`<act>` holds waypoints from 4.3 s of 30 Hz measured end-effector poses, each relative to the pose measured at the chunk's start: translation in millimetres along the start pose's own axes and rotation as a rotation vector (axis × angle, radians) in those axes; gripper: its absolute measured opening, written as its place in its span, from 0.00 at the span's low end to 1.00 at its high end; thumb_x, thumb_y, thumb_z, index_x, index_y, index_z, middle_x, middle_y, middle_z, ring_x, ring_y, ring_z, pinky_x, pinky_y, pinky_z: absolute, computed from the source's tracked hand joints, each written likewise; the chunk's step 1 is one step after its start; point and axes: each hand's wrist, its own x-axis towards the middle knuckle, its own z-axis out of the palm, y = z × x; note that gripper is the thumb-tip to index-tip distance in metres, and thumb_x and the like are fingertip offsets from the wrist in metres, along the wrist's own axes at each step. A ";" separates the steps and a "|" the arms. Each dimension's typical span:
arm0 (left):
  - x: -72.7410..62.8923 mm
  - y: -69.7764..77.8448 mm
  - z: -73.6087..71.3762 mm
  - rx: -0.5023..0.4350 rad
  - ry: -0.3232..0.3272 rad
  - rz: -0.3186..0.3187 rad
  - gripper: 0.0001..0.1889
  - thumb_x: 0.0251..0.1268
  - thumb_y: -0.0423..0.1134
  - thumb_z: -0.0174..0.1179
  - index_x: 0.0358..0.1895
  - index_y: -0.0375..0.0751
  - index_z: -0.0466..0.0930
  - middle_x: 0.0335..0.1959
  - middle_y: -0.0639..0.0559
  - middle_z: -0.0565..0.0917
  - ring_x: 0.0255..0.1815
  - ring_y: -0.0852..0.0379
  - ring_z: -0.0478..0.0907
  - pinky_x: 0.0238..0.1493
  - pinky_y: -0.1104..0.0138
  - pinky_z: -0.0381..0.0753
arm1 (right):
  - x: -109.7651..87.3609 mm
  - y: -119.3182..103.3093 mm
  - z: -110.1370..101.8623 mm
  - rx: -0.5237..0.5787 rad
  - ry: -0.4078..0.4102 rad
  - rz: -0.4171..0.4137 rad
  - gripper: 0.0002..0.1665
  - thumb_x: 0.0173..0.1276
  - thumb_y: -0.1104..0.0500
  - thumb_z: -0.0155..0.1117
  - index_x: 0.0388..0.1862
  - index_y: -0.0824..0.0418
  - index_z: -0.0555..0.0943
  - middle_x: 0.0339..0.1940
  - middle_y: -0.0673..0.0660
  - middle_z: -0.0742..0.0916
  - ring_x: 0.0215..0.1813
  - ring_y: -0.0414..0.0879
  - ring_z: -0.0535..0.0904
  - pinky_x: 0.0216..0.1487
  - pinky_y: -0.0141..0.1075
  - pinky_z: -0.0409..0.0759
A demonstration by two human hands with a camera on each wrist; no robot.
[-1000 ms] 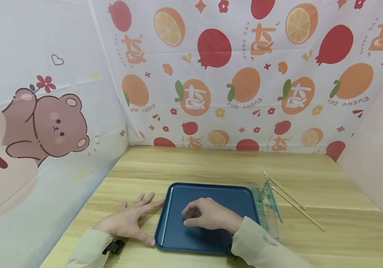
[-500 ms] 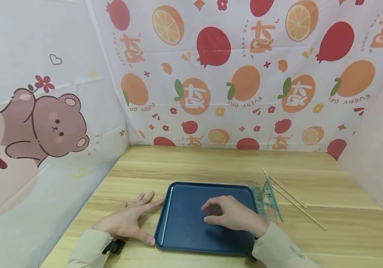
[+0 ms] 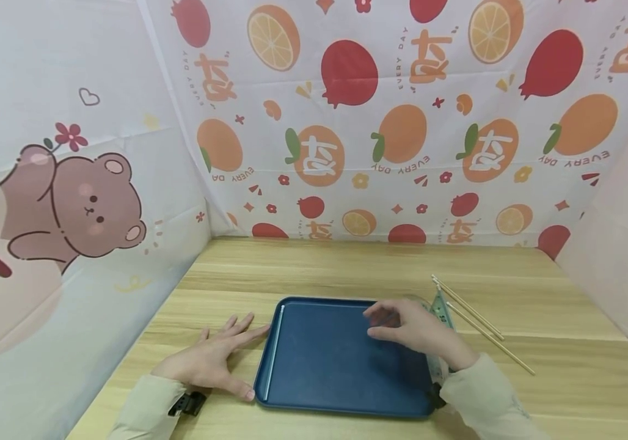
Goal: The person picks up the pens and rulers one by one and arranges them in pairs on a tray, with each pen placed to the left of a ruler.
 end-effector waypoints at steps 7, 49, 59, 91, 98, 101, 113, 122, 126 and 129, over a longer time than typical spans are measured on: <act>1.3 -0.5 -1.3 -0.001 -0.009 0.006 0.63 0.44 0.68 0.83 0.87 0.64 0.58 0.90 0.35 0.48 0.87 0.20 0.41 0.67 0.12 0.32 | -5.7 14.8 -27.2 0.030 0.083 0.019 0.23 0.75 0.50 0.73 0.63 0.61 0.85 0.51 0.55 0.91 0.51 0.47 0.88 0.52 0.40 0.87; 1.7 0.0 1.1 -0.018 -0.008 -0.008 0.64 0.43 0.66 0.84 0.87 0.65 0.58 0.90 0.36 0.48 0.88 0.20 0.38 0.67 0.12 0.30 | -10.3 89.2 -60.1 -0.080 0.146 0.210 0.30 0.76 0.57 0.72 0.69 0.72 0.79 0.60 0.74 0.87 0.63 0.69 0.85 0.57 0.57 0.88; 2.1 0.3 -1.0 -0.025 -0.008 -0.005 0.64 0.43 0.66 0.84 0.87 0.62 0.59 0.90 0.34 0.48 0.87 0.18 0.38 0.67 0.12 0.30 | -7.4 93.3 -53.7 -0.104 0.140 0.219 0.29 0.72 0.60 0.75 0.67 0.71 0.80 0.61 0.75 0.86 0.62 0.71 0.85 0.55 0.57 0.88; 5.9 0.2 5.5 0.011 -0.016 -0.017 0.64 0.43 0.69 0.83 0.87 0.67 0.57 0.91 0.38 0.47 0.88 0.21 0.38 0.68 0.12 0.31 | -4.8 96.9 -44.5 -0.138 0.141 0.285 0.32 0.67 0.64 0.79 0.68 0.68 0.81 0.63 0.74 0.84 0.61 0.68 0.84 0.55 0.57 0.87; 6.8 -0.7 4.8 -0.003 0.002 0.003 0.64 0.42 0.67 0.84 0.87 0.65 0.58 0.90 0.36 0.48 0.87 0.19 0.37 0.67 0.12 0.30 | -0.6 98.3 -46.9 -0.101 0.136 0.319 0.33 0.67 0.65 0.78 0.70 0.70 0.79 0.64 0.75 0.84 0.63 0.70 0.83 0.57 0.58 0.87; 6.5 -0.2 4.1 -0.006 0.005 0.007 0.64 0.42 0.67 0.84 0.87 0.64 0.59 0.90 0.35 0.48 0.87 0.18 0.37 0.66 0.11 0.30 | 1.6 100.1 -47.8 -0.100 0.135 0.318 0.36 0.67 0.65 0.78 0.72 0.69 0.77 0.64 0.74 0.85 0.64 0.69 0.83 0.57 0.58 0.87; 6.2 1.7 2.7 0.025 -0.003 -0.004 0.64 0.43 0.69 0.82 0.87 0.63 0.58 0.90 0.35 0.48 0.87 0.19 0.38 0.66 0.11 0.32 | 0.6 101.5 -52.5 -0.115 0.121 0.284 0.46 0.64 0.70 0.77 0.79 0.72 0.68 0.48 0.65 0.84 0.46 0.54 0.80 0.44 0.44 0.82; 5.4 1.3 1.6 0.006 -0.001 -0.006 0.64 0.43 0.69 0.83 0.87 0.63 0.58 0.90 0.35 0.47 0.87 0.19 0.37 0.66 0.11 0.31 | -0.9 99.1 -56.9 -0.068 0.122 0.282 0.38 0.66 0.75 0.69 0.76 0.71 0.73 0.38 0.62 0.81 0.37 0.50 0.73 0.35 0.40 0.74; 4.6 1.0 0.9 0.014 0.005 -0.001 0.64 0.43 0.69 0.82 0.87 0.63 0.58 0.90 0.34 0.47 0.87 0.18 0.38 0.66 0.11 0.32 | -0.8 99.0 -58.0 -0.082 0.135 0.282 0.34 0.68 0.75 0.66 0.74 0.70 0.75 0.41 0.64 0.84 0.38 0.51 0.77 0.35 0.39 0.78; 4.2 0.8 0.7 0.019 0.004 -0.004 0.64 0.43 0.70 0.82 0.87 0.63 0.58 0.90 0.34 0.48 0.87 0.18 0.39 0.66 0.11 0.32 | -2.2 99.2 -57.9 -0.069 0.139 0.294 0.31 0.72 0.74 0.65 0.73 0.70 0.75 0.41 0.64 0.84 0.35 0.49 0.80 0.36 0.40 0.81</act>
